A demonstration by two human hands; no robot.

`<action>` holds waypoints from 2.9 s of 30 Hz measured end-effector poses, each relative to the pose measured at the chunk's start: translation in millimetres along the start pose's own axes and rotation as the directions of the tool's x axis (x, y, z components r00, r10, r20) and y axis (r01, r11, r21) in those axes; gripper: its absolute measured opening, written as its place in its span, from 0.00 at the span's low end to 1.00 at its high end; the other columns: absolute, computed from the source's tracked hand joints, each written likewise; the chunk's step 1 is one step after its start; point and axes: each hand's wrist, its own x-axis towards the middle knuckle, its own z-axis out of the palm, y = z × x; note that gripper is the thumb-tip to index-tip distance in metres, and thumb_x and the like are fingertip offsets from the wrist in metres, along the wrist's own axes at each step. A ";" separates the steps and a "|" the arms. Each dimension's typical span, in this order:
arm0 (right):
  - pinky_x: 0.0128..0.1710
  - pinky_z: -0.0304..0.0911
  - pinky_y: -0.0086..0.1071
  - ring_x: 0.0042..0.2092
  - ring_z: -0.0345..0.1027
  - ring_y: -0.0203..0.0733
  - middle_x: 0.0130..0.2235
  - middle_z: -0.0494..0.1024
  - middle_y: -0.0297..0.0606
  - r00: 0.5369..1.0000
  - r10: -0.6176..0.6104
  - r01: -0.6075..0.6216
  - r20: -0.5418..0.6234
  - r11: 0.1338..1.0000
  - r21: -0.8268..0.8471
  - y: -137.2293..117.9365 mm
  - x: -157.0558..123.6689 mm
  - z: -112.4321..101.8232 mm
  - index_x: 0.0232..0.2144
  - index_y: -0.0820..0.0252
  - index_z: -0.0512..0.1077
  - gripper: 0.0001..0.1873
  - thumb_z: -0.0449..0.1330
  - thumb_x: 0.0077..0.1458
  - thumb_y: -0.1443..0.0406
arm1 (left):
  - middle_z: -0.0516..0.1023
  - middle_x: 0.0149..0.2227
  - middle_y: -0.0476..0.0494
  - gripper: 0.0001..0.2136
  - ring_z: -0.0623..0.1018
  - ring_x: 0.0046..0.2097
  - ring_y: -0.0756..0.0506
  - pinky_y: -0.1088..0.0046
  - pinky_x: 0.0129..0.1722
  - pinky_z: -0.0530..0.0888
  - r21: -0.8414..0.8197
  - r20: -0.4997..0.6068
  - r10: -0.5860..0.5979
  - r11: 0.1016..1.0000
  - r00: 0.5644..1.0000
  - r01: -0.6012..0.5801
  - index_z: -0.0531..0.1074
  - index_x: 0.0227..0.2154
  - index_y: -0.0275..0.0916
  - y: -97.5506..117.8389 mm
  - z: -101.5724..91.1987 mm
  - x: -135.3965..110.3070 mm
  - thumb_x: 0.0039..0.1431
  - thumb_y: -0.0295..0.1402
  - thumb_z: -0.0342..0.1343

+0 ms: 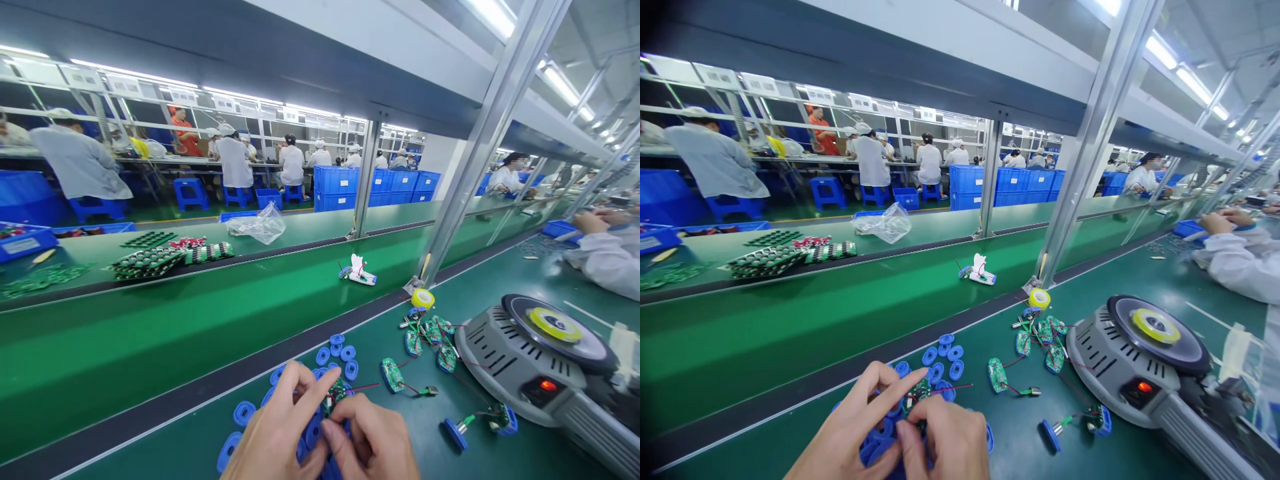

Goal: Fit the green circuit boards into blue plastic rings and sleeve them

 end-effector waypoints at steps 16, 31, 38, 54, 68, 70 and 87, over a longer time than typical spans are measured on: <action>0.20 0.43 0.25 0.22 0.45 0.30 0.19 0.53 0.26 0.904 0.322 -0.409 0.281 0.843 0.349 13.6 18.1 -28.7 0.21 0.62 0.63 0.22 0.51 0.53 0.49 | 0.61 0.34 0.53 0.24 0.67 0.29 0.51 0.77 0.28 0.68 -0.386 0.151 -0.240 0.879 0.959 0.281 0.62 0.49 0.64 9.9 -9.8 1.6 0.53 0.29 0.54; 0.08 0.33 0.17 0.12 0.32 0.21 0.10 0.51 0.17 0.789 0.485 -0.535 0.376 0.245 0.808 10.5 20.5 -18.0 0.20 0.58 0.54 0.23 0.62 0.45 0.51 | 0.70 0.29 0.51 0.06 0.71 0.33 0.48 0.73 0.33 0.68 -0.328 0.248 -0.234 0.893 0.940 0.308 0.67 0.24 0.42 4.0 -8.6 5.1 0.52 0.35 0.57; 0.06 0.38 0.17 0.09 0.35 0.21 0.09 0.56 0.21 0.796 0.320 -0.534 0.514 -0.030 0.845 6.9 12.0 -2.7 0.17 0.60 0.58 0.21 0.61 0.48 0.54 | 0.71 0.34 0.54 0.09 0.72 0.30 0.50 0.75 0.30 0.71 -0.503 -0.057 -0.427 0.793 0.903 0.343 0.63 0.34 0.46 14.3 5.9 -0.4 0.50 0.33 0.56; 0.11 0.34 0.20 0.14 0.35 0.22 0.13 0.52 0.20 0.845 0.461 -0.493 0.270 0.475 0.729 18.0 14.6 -7.8 0.24 0.63 0.69 0.21 0.62 0.44 0.50 | 0.77 0.34 0.48 0.10 0.75 0.35 0.46 0.75 0.32 0.72 -0.493 0.172 -0.445 0.734 0.879 0.468 0.75 0.33 0.44 17.7 -18.1 12.9 0.44 0.34 0.58; 0.20 0.46 0.23 0.20 0.51 0.28 0.17 0.61 0.27 0.932 0.353 -0.350 0.079 0.825 0.445 14.8 21.1 -41.1 0.22 0.60 0.63 0.11 0.53 0.54 0.62 | 0.79 0.39 0.48 0.10 0.75 0.43 0.41 0.66 0.45 0.69 -0.301 0.326 -0.322 0.856 0.889 0.421 0.75 0.35 0.46 13.3 -20.1 44.6 0.49 0.39 0.57; 0.15 0.40 0.22 0.17 0.43 0.26 0.17 0.60 0.25 0.885 0.463 -0.361 0.050 0.616 0.700 22.6 27.6 -59.1 0.23 0.59 0.61 0.11 0.55 0.52 0.59 | 0.79 0.38 0.47 0.11 0.76 0.40 0.42 0.67 0.42 0.71 -0.282 0.336 -0.283 0.880 0.898 0.383 0.74 0.37 0.43 10.4 -13.9 65.8 0.51 0.40 0.56; 0.27 0.61 0.28 0.26 0.63 0.31 0.26 0.69 0.30 0.770 0.630 -0.639 -0.101 0.761 -0.113 128.9 83.6 -135.3 0.31 0.65 0.69 0.09 0.56 0.56 0.62 | 0.72 0.43 0.43 0.09 0.71 0.47 0.42 0.54 0.48 0.65 0.125 0.469 -0.056 0.992 0.881 -0.004 0.70 0.37 0.35 -35.2 88.1 161.2 0.55 0.35 0.56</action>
